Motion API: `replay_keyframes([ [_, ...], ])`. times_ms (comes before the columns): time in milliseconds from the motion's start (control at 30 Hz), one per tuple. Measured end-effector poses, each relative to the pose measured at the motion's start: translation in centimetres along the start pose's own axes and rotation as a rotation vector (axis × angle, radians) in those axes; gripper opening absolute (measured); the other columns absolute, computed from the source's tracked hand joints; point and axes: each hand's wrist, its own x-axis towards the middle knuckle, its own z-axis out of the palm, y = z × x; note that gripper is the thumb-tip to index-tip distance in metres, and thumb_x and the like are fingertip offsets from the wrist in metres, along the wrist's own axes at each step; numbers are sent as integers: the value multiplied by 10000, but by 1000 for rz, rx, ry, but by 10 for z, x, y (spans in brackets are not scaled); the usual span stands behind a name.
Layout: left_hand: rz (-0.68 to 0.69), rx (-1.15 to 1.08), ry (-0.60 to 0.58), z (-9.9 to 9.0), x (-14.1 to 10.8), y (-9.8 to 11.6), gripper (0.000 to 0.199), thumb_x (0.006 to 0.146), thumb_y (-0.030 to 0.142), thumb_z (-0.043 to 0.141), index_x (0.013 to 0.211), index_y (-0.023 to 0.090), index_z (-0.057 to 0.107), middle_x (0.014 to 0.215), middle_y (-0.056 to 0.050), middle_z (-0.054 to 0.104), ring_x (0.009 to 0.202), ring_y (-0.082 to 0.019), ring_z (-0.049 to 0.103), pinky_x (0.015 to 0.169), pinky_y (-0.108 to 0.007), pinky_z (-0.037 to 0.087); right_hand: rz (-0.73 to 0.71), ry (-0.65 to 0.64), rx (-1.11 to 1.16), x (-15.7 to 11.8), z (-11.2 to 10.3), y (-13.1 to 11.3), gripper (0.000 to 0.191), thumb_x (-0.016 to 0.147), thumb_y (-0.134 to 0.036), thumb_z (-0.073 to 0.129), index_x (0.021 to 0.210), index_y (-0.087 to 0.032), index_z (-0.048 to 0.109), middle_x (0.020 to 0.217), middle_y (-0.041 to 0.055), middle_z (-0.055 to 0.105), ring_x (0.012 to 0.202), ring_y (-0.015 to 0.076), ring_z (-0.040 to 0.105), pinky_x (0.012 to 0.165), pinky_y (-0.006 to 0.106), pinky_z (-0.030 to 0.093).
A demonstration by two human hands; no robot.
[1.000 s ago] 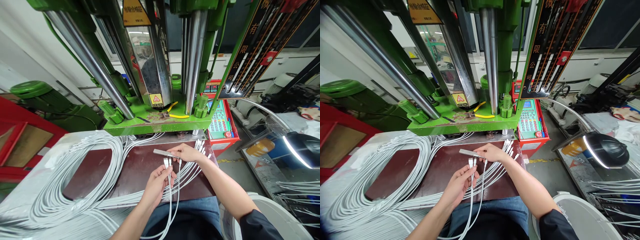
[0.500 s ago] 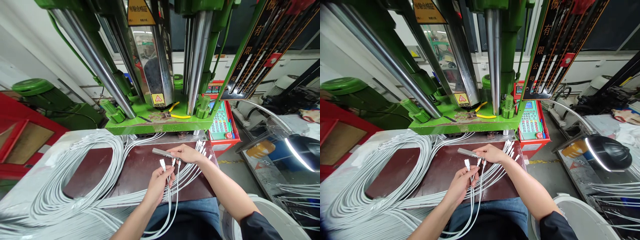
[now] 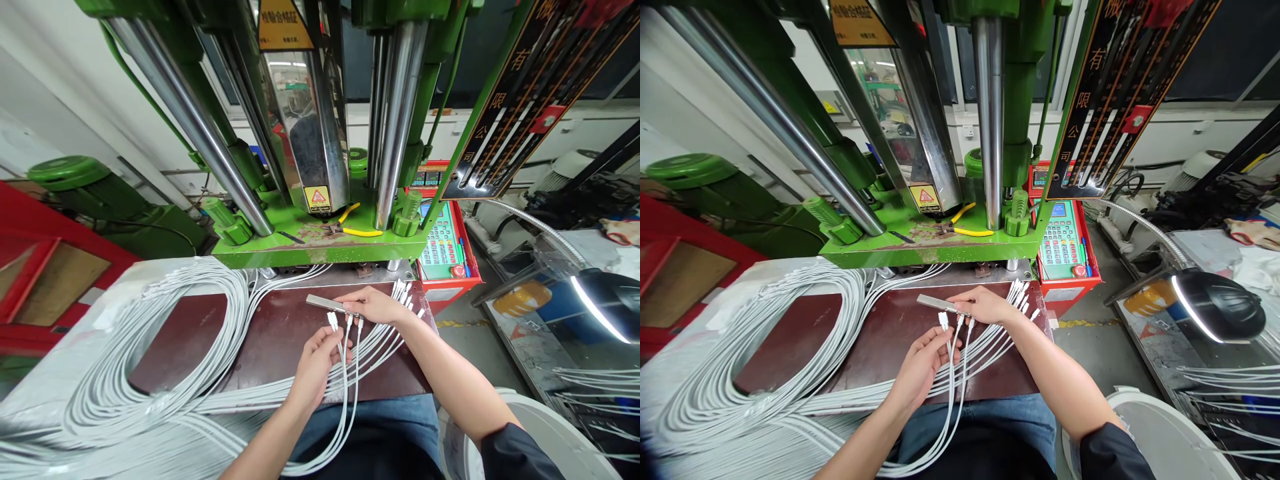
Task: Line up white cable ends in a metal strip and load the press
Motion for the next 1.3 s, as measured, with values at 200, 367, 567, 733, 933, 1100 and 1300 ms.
replay_keyframes([
  [200,32,59,49,-5,-1,1,259,653,356,719,634,149,564,545,26,550,458,-86,493,474,-213,396,8,-18,-45,0,-1,1,356,864,-331,527,1163,-180,646,724,22,655,562,111,536,616,242,436],
  [367,67,133,69,-4,-2,4,233,681,347,680,629,146,573,507,26,540,406,-78,447,433,-209,355,-3,-32,-75,0,-1,3,354,868,-318,518,1167,-175,643,711,23,650,567,112,545,612,238,430],
  [567,70,192,60,-6,-4,8,209,692,339,666,655,149,587,491,31,529,381,-72,410,411,-206,307,-18,-54,-102,0,-2,1,358,878,-330,504,1183,-194,632,774,26,670,593,118,561,633,250,444],
  [733,85,189,51,-9,0,7,218,695,328,667,623,142,579,490,33,516,367,-58,397,394,-202,287,-42,-49,-171,-1,-1,-1,363,884,-347,499,1183,-192,634,748,22,668,594,122,564,631,250,447],
  [933,48,98,-4,-8,-1,7,220,707,343,687,747,143,603,616,-8,607,477,-95,516,500,-231,411,-49,-74,-117,-2,-6,4,377,876,-354,505,1197,-195,623,733,26,657,576,119,564,596,238,444],
  [1100,80,60,36,-14,-3,5,226,722,356,685,749,153,590,655,-9,613,577,-119,569,576,-241,449,-8,-53,-117,-2,-8,4,364,870,-341,508,1180,-197,635,726,20,643,568,114,559,597,236,440],
  [1300,141,256,89,-23,-1,4,306,751,405,650,879,127,661,538,40,528,375,-42,383,412,-198,283,-21,-62,-133,-3,-9,1,370,873,-353,507,1178,-189,637,786,32,666,582,111,549,608,233,439],
])
